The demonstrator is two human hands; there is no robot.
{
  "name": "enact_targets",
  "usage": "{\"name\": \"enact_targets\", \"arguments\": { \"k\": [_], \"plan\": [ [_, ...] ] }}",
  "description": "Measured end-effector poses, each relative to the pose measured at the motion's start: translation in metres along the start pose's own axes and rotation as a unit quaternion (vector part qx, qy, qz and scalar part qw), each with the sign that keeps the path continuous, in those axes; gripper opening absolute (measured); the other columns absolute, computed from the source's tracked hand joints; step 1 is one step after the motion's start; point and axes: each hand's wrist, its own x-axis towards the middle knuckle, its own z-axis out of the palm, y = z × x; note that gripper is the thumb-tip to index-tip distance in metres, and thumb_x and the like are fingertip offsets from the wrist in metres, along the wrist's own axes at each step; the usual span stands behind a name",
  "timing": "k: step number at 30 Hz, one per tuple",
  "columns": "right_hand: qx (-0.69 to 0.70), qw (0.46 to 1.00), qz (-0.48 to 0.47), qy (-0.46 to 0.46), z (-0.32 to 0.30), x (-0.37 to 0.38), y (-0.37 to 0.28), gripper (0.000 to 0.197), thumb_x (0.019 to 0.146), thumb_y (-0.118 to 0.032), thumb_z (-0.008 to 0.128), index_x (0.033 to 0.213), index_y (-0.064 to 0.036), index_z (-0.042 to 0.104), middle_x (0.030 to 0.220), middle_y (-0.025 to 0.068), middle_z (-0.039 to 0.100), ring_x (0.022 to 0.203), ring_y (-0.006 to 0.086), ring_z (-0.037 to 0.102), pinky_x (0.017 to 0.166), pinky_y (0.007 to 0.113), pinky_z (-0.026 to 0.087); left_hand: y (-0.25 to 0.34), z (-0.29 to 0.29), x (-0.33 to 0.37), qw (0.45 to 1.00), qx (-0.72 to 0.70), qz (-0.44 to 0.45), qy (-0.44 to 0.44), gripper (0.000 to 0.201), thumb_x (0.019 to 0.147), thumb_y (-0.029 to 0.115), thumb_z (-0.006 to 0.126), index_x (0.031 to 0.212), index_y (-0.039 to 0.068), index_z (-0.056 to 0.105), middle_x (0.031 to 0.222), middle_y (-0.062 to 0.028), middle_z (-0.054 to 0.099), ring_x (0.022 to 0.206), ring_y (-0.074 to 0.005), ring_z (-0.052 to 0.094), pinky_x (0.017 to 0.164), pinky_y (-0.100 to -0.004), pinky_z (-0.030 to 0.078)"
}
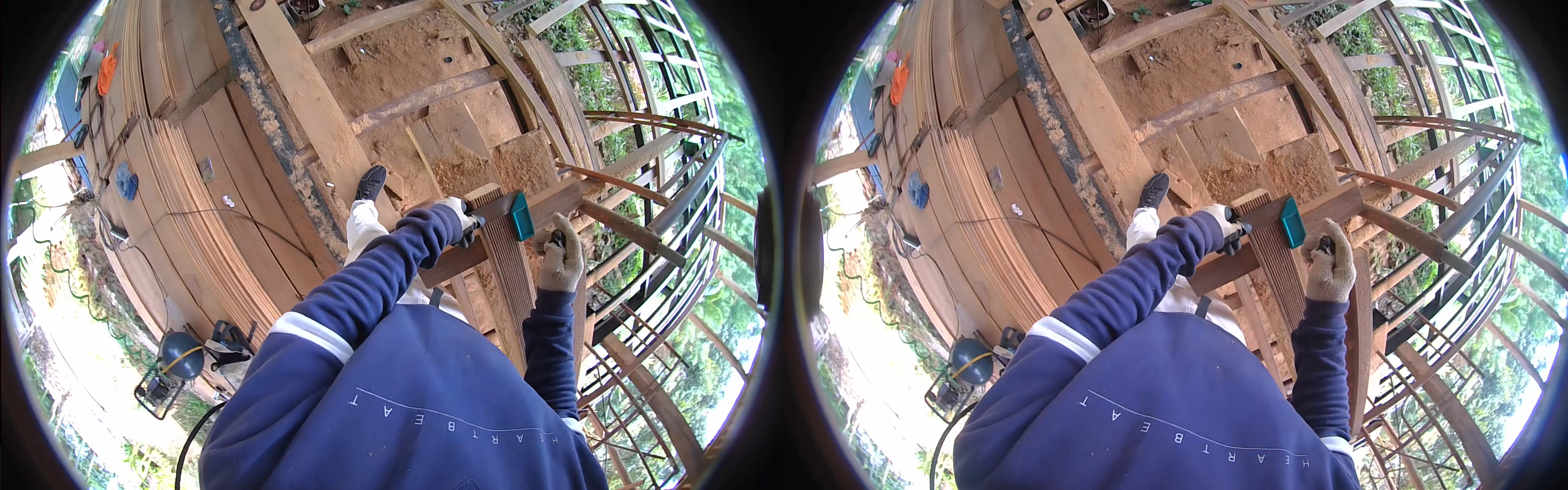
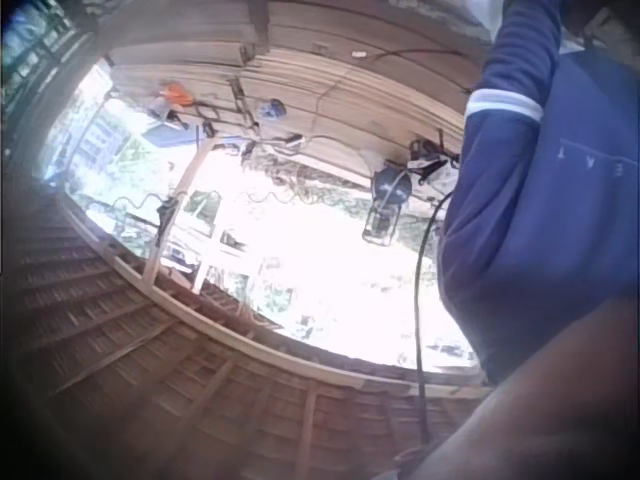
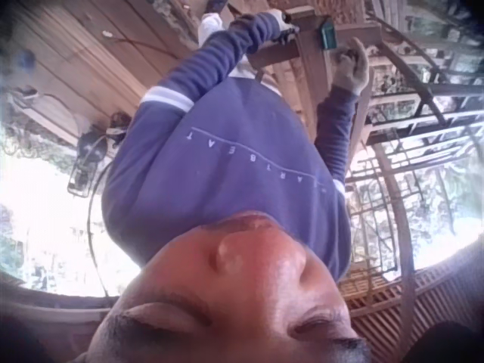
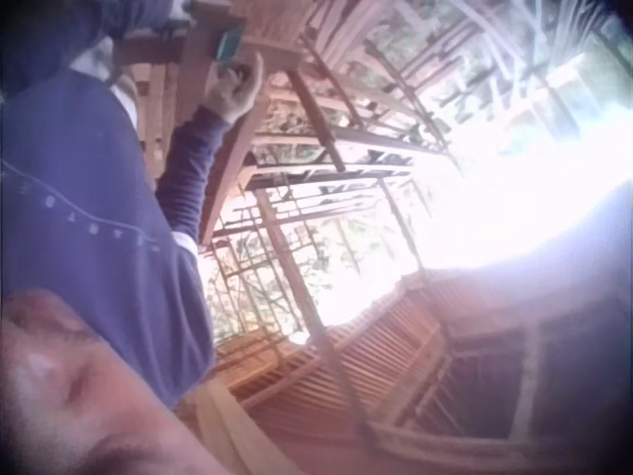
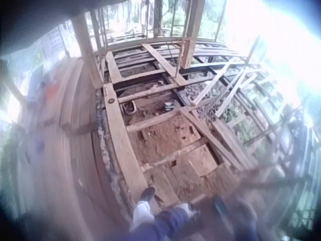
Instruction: The person measures a wooden board with a square and pencil, then cuts the board using a hand saw on a wooden floor frame.
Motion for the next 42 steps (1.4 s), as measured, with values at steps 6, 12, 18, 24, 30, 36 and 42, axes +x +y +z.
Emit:
{"name": "enact_targets", "arguments": {
  "k": [6, 12, 18, 24, 30, 36, 42],
  "plan": [
    [0.070, 0.996, 0.011, -0.055, 0.013, -0.011, -0.014, 0.038, 0.092, 0.003, 0.042, 0.125, 0.0017, 0.061, 0.089, 0.0066, 0.064, 0.075, 0.0126, 0.056, 0.073, 0.028, 0.052, -0.001, -0.001, 0.006, 0.999, 0.029, 0.000, -0.015, 0.033, 0.098, 0.031, 0.063, 0.106, -0.001, 0.064, 0.080, -0.0108, 0.075, 0.060, -0.0180, 0.071, 0.052, -0.0303, 0.053],
    [-0.023, 0.998, -0.024, -0.047, 0.024, -0.005, -0.014, 0.032, 0.092, 0.002, 0.044, 0.118, 0.0017, 0.062, 0.087, 0.0056, 0.063, 0.074, 0.0106, 0.055, 0.070, 0.026, 0.050, -0.011, -0.001, 0.014, 0.999, 0.034, 0.025, -0.014, 0.035, 0.097, 0.032, 0.063, 0.107, -0.002, 0.066, 0.077, -0.0102, 0.075, 0.060, -0.0184, 0.071, 0.050, -0.0305, 0.053],
    [-0.001, 0.996, 0.028, 0.079, 0.005, 0.022, 0.007, 0.020, 0.092, -0.002, 0.046, 0.104, -0.0032, 0.061, 0.085, 0.0048, 0.065, 0.067, 0.0117, 0.059, 0.059, 0.025, 0.051, -0.007, 0.000, 0.009, 0.999, 0.042, 0.021, -0.009, 0.037, 0.097, 0.033, 0.064, 0.106, -0.002, 0.067, 0.076, -0.0107, 0.074, 0.059, -0.0189, 0.071, 0.050, -0.0310, 0.053],
    [0.016, 0.970, 0.240, 0.036, -0.021, 0.037, 0.034, 0.027, 0.091, -0.005, 0.045, 0.111, -0.0104, 0.062, 0.074, 0.0048, 0.060, 0.049, 0.0097, 0.050, 0.039, 0.025, 0.039, -0.007, 0.003, 0.005, 0.999, 0.000, 0.030, 0.020, 0.032, 0.097, 0.033, 0.064, 0.106, 0.002, 0.067, 0.076, -0.0118, 0.074, 0.058, -0.0188, 0.071, 0.049, -0.0311, 0.052],
    [0.061, 0.948, 0.313, -0.005, -0.016, 0.023, 0.048, 0.040, 0.090, -0.004, 0.051, 0.129, -0.0050, 0.059, 0.075, 0.0040, 0.059, 0.050, 0.0096, 0.049, 0.038, 0.024, 0.036, 0.001, 0.006, -0.001, 1.000, 0.000, 0.001, 0.026, 0.029, 0.098, 0.032, 0.062, 0.099, 0.003, 0.066, 0.076, -0.0110, 0.073, 0.060, -0.0183, 0.070, 0.050, -0.0309, 0.052],
    [0.031, 0.933, 0.353, -0.066, -0.019, 0.027, 0.050, 0.037, 0.087, -0.004, 0.053, 0.123, -0.0025, 0.062, 0.074, 0.0045, 0.058, 0.055, 0.0107, 0.053, 0.044, 0.025, 0.040, -0.033, 0.002, 0.018, 0.997, -0.081, -0.002, 0.015, 0.025, 0.097, 0.022, 0.065, 0.105, -0.002, 0.063, 0.078, -0.0094, 0.068, 0.062, -0.0164, 0.065, 0.056, -0.0283, 0.057],
    [0.015, 0.928, 0.366, -0.072, -0.020, 0.033, 0.057, 0.031, 0.087, -0.004, 0.051, 0.115, -0.0030, 0.064, 0.073, 0.0036, 0.060, 0.059, 0.0093, 0.057, 0.049, 0.025, 0.045, -0.012, 0.004, -0.006, 0.997, -0.064, -0.025, 0.032, 0.025, 0.098, 0.025, 0.066, 0.097, 0.000, 0.065, 0.076, -0.0093, 0.071, 0.059, -0.0133, 0.066, 0.051, -0.0241, 0.047]
  ]
}}
